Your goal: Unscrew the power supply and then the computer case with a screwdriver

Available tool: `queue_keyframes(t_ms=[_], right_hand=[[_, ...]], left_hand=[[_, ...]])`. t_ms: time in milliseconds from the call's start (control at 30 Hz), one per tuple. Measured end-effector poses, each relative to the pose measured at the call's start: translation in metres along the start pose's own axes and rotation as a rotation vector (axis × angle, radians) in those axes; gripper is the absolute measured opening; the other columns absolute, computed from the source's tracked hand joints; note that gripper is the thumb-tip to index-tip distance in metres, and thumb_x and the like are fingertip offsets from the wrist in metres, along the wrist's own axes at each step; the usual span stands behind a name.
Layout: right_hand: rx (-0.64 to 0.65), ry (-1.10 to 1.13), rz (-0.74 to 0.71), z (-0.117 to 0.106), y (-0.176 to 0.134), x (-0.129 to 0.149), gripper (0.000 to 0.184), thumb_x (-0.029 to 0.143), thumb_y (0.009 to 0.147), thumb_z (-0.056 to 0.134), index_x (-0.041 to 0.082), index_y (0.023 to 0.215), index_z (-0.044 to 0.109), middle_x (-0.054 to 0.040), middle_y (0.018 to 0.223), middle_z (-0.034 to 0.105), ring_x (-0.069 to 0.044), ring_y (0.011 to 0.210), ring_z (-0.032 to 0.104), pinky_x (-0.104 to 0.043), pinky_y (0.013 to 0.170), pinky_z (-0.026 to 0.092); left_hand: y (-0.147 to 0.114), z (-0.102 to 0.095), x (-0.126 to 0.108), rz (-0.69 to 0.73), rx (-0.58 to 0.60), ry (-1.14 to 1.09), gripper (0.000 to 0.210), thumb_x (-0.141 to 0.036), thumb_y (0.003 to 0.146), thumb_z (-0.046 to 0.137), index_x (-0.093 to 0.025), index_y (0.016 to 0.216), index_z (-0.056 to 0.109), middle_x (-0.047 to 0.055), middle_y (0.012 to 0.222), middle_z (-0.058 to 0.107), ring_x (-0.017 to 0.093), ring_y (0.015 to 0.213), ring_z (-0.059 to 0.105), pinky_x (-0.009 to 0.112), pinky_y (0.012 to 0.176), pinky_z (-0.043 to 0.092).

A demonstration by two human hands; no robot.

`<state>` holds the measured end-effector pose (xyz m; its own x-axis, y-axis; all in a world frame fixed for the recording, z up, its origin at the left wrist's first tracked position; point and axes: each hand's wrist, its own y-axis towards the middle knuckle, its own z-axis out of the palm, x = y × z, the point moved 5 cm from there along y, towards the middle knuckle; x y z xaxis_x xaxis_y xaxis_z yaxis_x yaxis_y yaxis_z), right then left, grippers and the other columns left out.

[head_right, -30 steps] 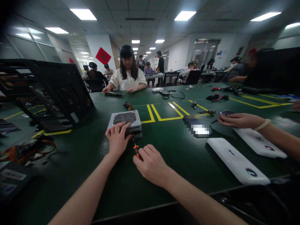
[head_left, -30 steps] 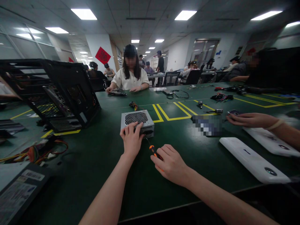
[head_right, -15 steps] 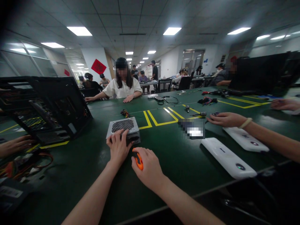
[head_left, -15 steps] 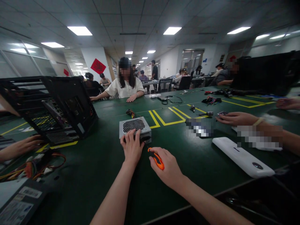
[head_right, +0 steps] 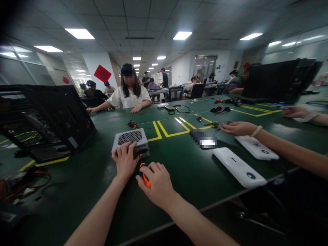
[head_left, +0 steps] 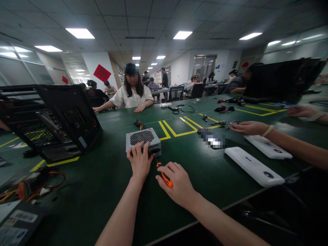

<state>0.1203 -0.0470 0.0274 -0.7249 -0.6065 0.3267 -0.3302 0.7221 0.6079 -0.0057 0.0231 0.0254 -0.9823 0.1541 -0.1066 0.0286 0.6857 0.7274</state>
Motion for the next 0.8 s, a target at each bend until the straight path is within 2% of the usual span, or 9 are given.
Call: queue_keyframes(t_ms=[100, 200, 300, 400, 500, 600, 800], right_hand=[[-0.008, 0.041, 0.057, 0.0001, 0.0003, -0.0033, 0.021, 0.026, 0.080, 0.044, 0.016, 0.098, 0.049, -0.0043, 0.082, 0.054, -0.015, 0.073, 0.047, -0.029, 0.068, 0.037], [0.057, -0.034, -0.050, 0.0046, -0.0014, 0.0019, 0.013, 0.017, 0.075, 0.047, 0.018, 0.087, 0.052, -0.0039, 0.080, 0.052, -0.016, 0.075, 0.045, -0.029, 0.069, 0.036], [0.116, -0.109, -0.125, 0.0075, -0.0031, 0.0060, 0.012, 0.013, 0.070, 0.050, 0.020, 0.079, 0.055, -0.0041, 0.081, 0.049, -0.017, 0.077, 0.042, -0.030, 0.068, 0.034], [0.109, -0.083, -0.077, 0.0054, -0.0020, 0.0050, 0.010, 0.024, 0.074, 0.050, 0.021, 0.080, 0.056, -0.0041, 0.081, 0.048, -0.017, 0.077, 0.042, -0.030, 0.068, 0.034], [0.077, -0.009, -0.016, 0.0039, -0.0006, 0.0027, 0.022, 0.033, 0.079, 0.044, 0.019, 0.094, 0.052, -0.0042, 0.082, 0.051, -0.016, 0.075, 0.044, -0.030, 0.068, 0.034], [0.049, 0.014, -0.005, 0.0048, -0.0010, 0.0014, 0.018, 0.024, 0.079, 0.042, 0.017, 0.094, 0.051, -0.0039, 0.080, 0.052, -0.015, 0.072, 0.044, -0.029, 0.069, 0.034], [0.047, -0.112, -0.108, 0.0070, -0.0037, 0.0051, 0.014, 0.015, 0.071, 0.049, 0.020, 0.081, 0.057, -0.0034, 0.077, 0.047, -0.015, 0.073, 0.041, -0.029, 0.067, 0.032]], left_hand=[[0.0002, -0.0005, 0.0000, -0.004, 0.000, -0.002, 0.043, -0.028, 0.070, 0.055, -0.023, 0.112, 0.048, 0.011, 0.118, 0.045, 0.026, 0.110, 0.033, 0.045, 0.092, 0.015], [0.0004, -0.0014, -0.0001, -0.012, 0.002, -0.004, 0.043, -0.027, 0.070, 0.056, -0.023, 0.112, 0.049, 0.010, 0.118, 0.045, 0.026, 0.110, 0.033, 0.045, 0.092, 0.015], [0.0005, -0.0023, -0.0002, -0.019, 0.006, -0.006, 0.044, -0.027, 0.069, 0.057, -0.023, 0.112, 0.049, 0.010, 0.118, 0.045, 0.026, 0.110, 0.034, 0.045, 0.091, 0.015], [0.0008, -0.0025, 0.0003, -0.025, 0.013, -0.015, 0.045, -0.026, 0.068, 0.058, -0.024, 0.112, 0.049, 0.010, 0.118, 0.045, 0.026, 0.110, 0.034, 0.045, 0.091, 0.016], [0.0011, -0.0022, 0.0017, -0.034, 0.016, -0.032, 0.046, -0.026, 0.067, 0.059, -0.024, 0.112, 0.049, 0.010, 0.117, 0.045, 0.026, 0.109, 0.034, 0.045, 0.090, 0.018], [0.0012, -0.0020, 0.0023, -0.034, 0.016, -0.038, 0.046, -0.026, 0.067, 0.059, -0.024, 0.111, 0.049, 0.010, 0.117, 0.045, 0.025, 0.110, 0.034, 0.044, 0.090, 0.018], [0.0005, -0.0025, 0.0024, -0.031, 0.007, -0.032, 0.046, -0.025, 0.067, 0.058, -0.024, 0.112, 0.049, 0.010, 0.116, 0.045, 0.025, 0.110, 0.034, 0.044, 0.092, 0.016]])
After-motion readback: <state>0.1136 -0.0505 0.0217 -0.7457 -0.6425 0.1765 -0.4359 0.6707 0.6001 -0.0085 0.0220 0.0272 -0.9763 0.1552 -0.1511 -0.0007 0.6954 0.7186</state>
